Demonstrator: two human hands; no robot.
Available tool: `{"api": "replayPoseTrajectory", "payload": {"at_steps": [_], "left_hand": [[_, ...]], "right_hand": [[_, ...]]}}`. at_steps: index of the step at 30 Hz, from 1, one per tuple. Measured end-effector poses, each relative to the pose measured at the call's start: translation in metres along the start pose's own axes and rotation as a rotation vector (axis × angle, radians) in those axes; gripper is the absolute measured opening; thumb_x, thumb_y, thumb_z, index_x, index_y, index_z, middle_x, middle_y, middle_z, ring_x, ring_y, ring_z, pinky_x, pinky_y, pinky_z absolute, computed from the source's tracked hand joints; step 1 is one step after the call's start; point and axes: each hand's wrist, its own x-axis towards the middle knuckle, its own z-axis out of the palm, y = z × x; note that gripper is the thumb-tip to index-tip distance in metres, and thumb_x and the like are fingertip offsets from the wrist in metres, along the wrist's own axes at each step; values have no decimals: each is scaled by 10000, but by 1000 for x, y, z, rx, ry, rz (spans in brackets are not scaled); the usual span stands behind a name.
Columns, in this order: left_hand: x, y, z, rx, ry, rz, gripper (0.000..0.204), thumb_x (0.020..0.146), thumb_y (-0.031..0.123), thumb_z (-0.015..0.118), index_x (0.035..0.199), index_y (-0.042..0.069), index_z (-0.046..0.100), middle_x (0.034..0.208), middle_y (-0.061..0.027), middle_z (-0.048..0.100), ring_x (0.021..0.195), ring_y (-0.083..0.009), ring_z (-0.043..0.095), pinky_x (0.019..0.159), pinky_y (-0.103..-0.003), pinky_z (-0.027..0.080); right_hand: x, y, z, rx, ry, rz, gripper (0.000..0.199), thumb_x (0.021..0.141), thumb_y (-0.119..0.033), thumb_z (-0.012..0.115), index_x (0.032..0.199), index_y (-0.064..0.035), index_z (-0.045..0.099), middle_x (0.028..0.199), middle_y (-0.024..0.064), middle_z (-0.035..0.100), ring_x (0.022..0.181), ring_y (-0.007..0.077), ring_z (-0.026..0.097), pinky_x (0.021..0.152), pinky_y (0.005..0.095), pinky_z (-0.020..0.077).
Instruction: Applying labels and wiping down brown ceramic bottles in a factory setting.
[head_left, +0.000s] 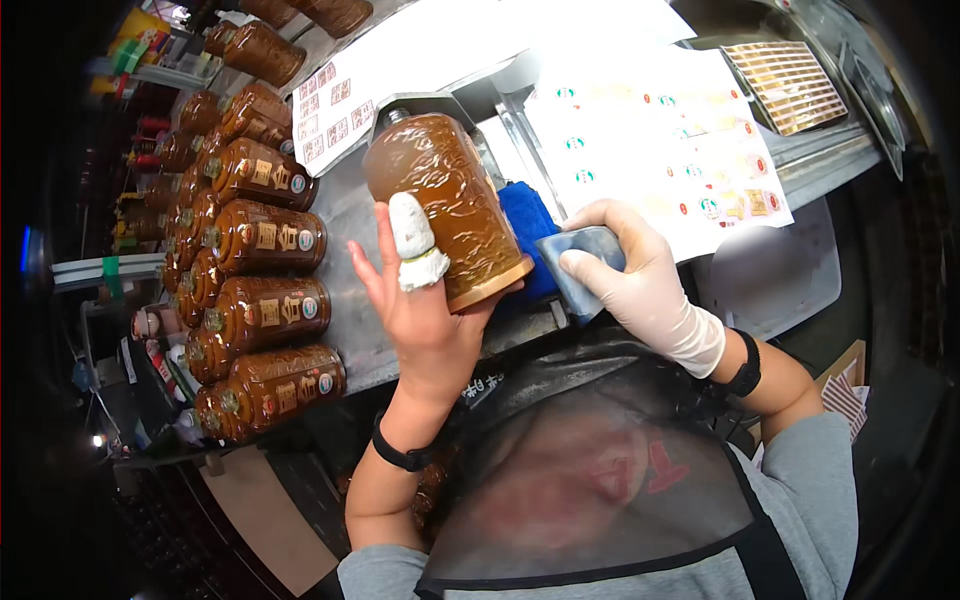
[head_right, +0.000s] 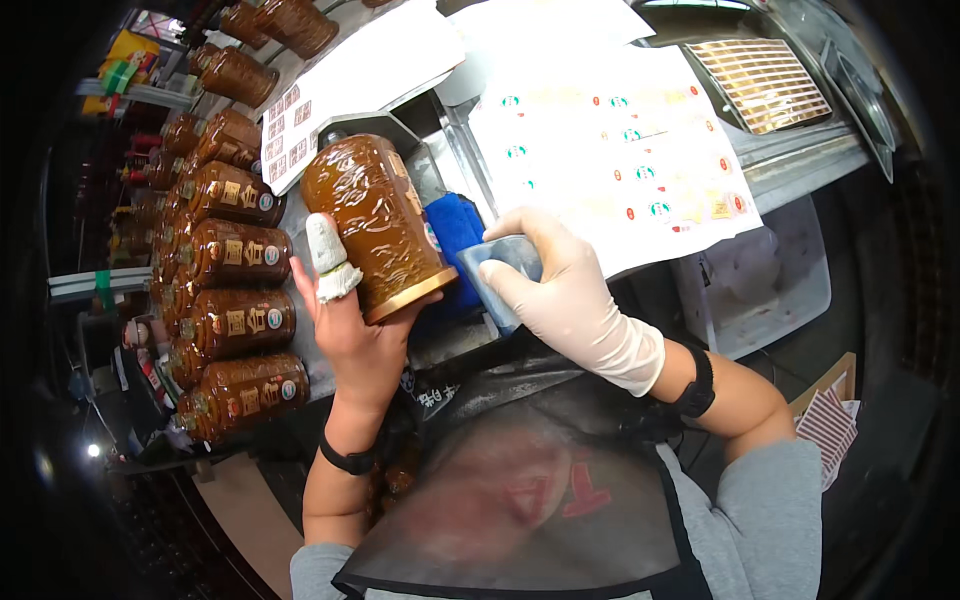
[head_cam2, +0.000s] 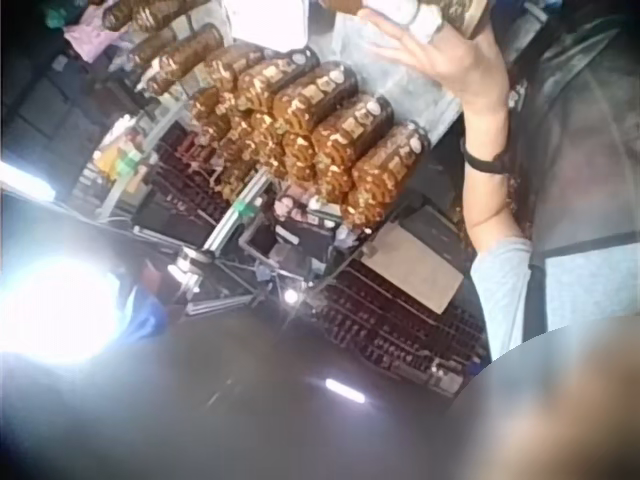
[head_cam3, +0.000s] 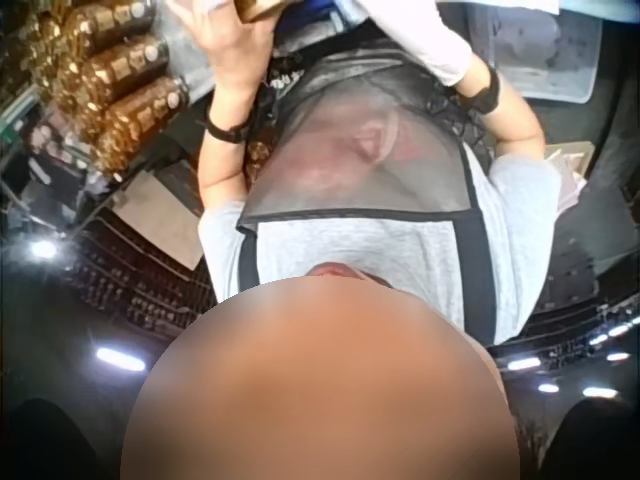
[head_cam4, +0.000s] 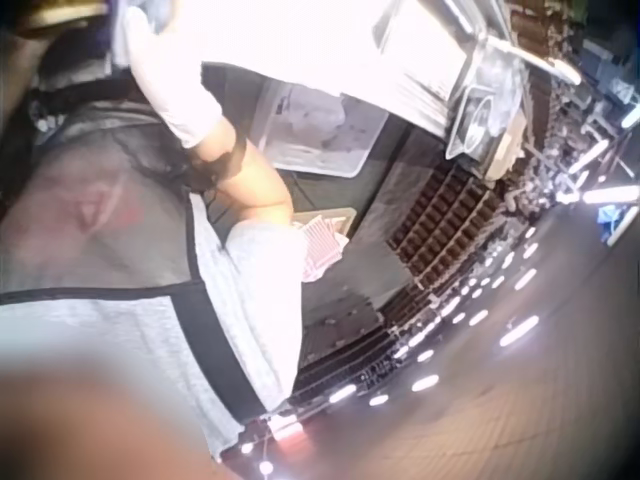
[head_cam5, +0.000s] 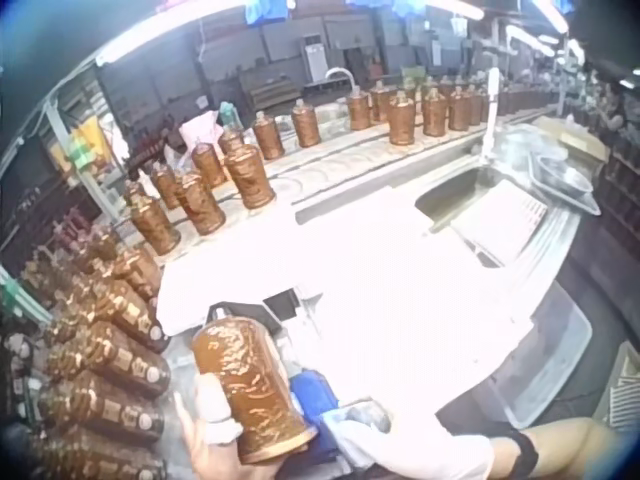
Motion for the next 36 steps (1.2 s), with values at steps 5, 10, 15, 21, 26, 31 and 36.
{"api": "replayPoseTrajectory", "payload": {"at_steps": [5,10,15,21,26,31,36], "left_hand": [[-9,-18,3,60,-5,67,922,718,300,854,1450,-41,409,1472,-271,442,1424,-435,347,1112,-681,162],[-12,-16,5,-8,10,-18,985,711,352,855,1476,-40,375,1517,-284,375,1424,-431,348,1134,-643,174],[-14,-18,7,-106,14,-42,1019,687,325,875,1484,-45,357,1524,-283,363,1422,-433,349,1130,-643,185],[-20,-14,7,-228,4,-197,1014,686,279,881,1487,-45,349,1531,-277,355,1428,-424,343,1135,-633,184],[-21,-16,7,-253,16,-164,1005,693,303,869,1491,-28,355,1532,-278,356,1429,-419,345,1134,-622,183],[-11,-14,2,-76,30,-28,926,712,330,850,1463,-2,421,1528,-292,352,1410,-415,378,1107,-651,192],[-9,-12,4,-44,57,-8,798,742,322,824,1412,34,498,1524,-305,350,1366,-440,430,1070,-687,216]], "right_hand": [[3,-36,23,69,-81,-211,205,849,-90,699,1013,-23,596,890,140,631,819,238,655,715,337,509],[-1,-19,5,12,-80,24,195,846,-82,686,1019,-29,615,829,83,647,733,163,643,674,322,516],[-1,-16,-3,97,-13,66,234,834,-75,691,1052,-20,625,956,82,654,905,126,618,820,285,499],[3,-11,2,52,0,87,217,846,-81,675,1054,-40,624,888,85,649,846,135,626,771,293,507],[-7,-14,19,-140,42,-162,227,803,5,657,1021,-41,614,872,139,634,814,295,656,729,345,517],[-10,-22,24,-291,75,-504,274,728,64,668,979,-32,619,832,125,598,697,327,613,586,391,486],[-13,-32,29,-382,74,-589,333,678,59,681,990,-49,630,771,90,567,631,291,582,535,376,463]]}}
